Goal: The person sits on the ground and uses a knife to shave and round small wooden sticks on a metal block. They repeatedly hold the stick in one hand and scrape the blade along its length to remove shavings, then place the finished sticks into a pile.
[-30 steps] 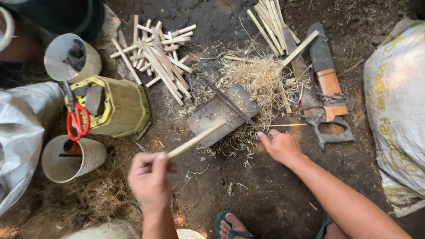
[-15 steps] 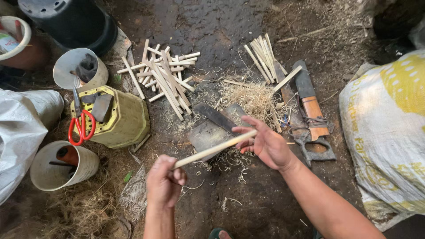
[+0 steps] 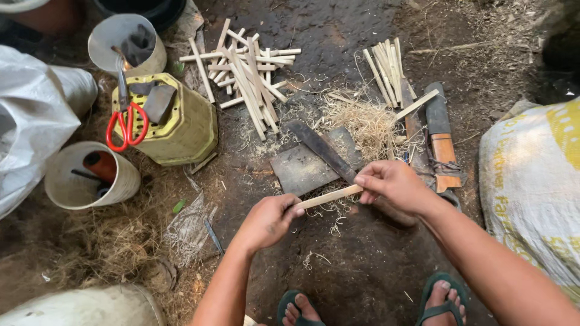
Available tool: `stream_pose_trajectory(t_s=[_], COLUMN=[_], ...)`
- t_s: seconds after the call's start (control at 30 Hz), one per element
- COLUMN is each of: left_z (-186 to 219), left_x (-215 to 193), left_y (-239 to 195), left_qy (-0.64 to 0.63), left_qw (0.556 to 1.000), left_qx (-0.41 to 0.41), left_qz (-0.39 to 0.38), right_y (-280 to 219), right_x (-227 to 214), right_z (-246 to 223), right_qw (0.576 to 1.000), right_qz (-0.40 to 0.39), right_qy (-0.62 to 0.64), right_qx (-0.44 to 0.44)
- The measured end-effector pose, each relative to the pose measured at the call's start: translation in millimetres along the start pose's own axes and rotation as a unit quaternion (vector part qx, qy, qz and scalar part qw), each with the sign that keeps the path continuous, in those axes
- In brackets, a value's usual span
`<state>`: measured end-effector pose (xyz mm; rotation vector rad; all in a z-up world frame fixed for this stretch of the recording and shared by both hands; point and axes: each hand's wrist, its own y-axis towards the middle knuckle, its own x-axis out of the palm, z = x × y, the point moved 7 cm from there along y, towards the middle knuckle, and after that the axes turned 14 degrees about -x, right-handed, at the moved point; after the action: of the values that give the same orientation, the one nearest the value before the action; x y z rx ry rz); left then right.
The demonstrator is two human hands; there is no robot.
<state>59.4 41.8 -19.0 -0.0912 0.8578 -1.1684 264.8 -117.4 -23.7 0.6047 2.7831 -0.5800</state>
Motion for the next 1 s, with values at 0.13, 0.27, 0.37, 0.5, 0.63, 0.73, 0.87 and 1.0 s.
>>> stream_pose_trajectory(t_s=[0.13, 0.27, 0.37, 0.5, 0.63, 0.73, 0.87, 1.0], left_z=[-11, -31, -23, -9, -6, -11, -22, -39], left_x=[-7, -33, -19, 2, 12, 8, -2, -14], left_y=[0, -1, 5, 8, 5, 2, 6, 13], left_qy=[-0.017, -0.132, -0.126, -0.113, -0.068, -0.058, -0.116, -0.254], left_qw=[1.0, 0.991, 0.992, 0.993, 0.997, 0.998, 0.993, 0.966], left_qx=[-0.012, -0.018, 0.015, 0.021, 0.017, 0.019, 0.002, -0.053], left_qz=[-0.015, 0.014, 0.011, -0.028, -0.042, -0.004, 0.015, 0.02], right_y=[-8, -14, -13, -2, -1, -5, -2, -2], right_x=[-29, -61, -48, -17, -11, -34, -52, -57], right_z=[-18, -33, -36, -29, -23, -31, -18, -9], right_qw=[0.991, 0.975, 0.982, 0.984, 0.989, 0.965, 0.984, 0.987], right_qz=[0.02, 0.086, 0.069, 0.023, 0.028, 0.088, 0.112, 0.12], right_qy=[-0.13, -0.203, -0.129, 0.097, -0.095, -0.215, -0.129, -0.073], right_qx=[-0.011, -0.024, -0.121, -0.147, -0.107, -0.12, -0.058, -0.073])
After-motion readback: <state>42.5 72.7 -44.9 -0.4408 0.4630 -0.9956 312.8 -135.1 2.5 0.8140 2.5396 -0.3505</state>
